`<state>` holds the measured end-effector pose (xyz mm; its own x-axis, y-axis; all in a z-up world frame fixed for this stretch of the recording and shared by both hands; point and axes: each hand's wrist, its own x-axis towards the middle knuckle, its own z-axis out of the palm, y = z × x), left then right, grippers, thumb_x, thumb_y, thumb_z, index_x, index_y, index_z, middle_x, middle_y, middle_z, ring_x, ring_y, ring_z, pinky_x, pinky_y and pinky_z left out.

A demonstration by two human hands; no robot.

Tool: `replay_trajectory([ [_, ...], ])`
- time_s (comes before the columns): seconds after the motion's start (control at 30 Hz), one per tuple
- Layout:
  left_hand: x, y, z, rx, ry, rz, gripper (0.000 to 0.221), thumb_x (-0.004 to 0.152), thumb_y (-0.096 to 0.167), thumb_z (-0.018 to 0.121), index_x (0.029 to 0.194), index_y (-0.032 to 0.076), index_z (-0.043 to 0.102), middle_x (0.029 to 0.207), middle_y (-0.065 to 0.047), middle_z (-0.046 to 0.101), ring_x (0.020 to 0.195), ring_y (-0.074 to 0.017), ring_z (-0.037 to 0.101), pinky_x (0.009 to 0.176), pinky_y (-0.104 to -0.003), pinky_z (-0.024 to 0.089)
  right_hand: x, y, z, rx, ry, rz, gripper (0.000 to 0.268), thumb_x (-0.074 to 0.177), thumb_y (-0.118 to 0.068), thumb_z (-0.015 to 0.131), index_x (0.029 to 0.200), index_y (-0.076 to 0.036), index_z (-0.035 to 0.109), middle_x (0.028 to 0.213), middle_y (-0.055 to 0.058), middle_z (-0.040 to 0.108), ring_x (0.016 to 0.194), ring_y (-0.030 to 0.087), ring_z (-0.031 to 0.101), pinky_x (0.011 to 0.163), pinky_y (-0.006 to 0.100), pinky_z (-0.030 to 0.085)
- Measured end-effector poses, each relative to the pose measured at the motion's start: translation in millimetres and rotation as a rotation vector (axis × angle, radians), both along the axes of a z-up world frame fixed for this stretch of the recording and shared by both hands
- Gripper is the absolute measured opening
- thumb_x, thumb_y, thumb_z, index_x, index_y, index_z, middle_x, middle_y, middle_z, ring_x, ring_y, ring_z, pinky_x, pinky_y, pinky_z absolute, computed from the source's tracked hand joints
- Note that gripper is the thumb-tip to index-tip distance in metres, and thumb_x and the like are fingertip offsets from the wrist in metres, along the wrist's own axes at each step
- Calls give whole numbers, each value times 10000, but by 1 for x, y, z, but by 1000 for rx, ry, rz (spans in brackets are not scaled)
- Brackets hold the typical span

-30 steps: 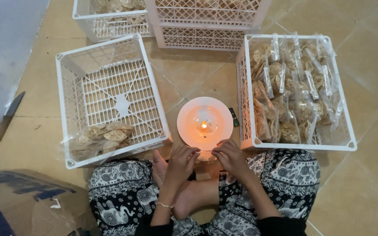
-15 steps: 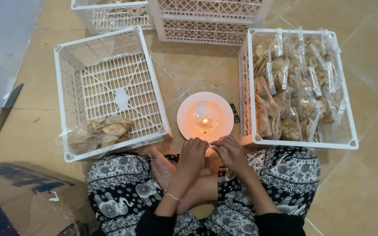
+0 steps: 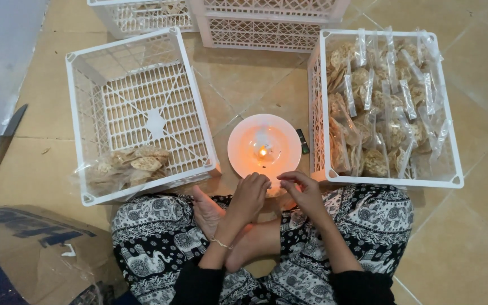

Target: Sealing plastic food bags manually using a candle flame and organizing them into plastic crates.

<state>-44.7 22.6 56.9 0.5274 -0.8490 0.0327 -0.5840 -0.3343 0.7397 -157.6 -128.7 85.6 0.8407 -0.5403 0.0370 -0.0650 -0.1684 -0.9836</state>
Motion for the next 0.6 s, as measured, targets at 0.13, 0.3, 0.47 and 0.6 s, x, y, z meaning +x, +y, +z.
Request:
replay_trajectory([
  [0.13,3,2,16,15,6,-14,345,1128,354,357,973,117,553,846,-58,481,819,-334,567,771,-401,436,-2,0,3,74,36,-8,122,925,-72,765,1037,-53,810,800,147,787,882,213,729,910,400,536],
  [0.3,4,5,26,50,-14,-54,366,1133,356,348,965,122,572,827,-34,451,739,-264,524,719,-350,402,-2,-1,1,79,34,20,128,917,-44,761,1035,-42,811,773,145,787,854,202,739,905,374,540],
  [0.47,4,5,20,78,-36,-51,348,1124,345,376,981,100,578,821,-48,468,758,-287,553,721,-376,424,-2,1,3,98,45,29,133,920,-28,746,1039,-30,806,766,152,783,845,204,738,898,382,549],
  [0.6,2,6,48,42,183,-16,328,1105,254,413,903,66,590,764,-96,470,726,-362,558,694,-400,441,-2,0,0,95,55,31,146,914,-65,764,1052,-53,813,746,131,777,807,174,727,871,340,552],
])
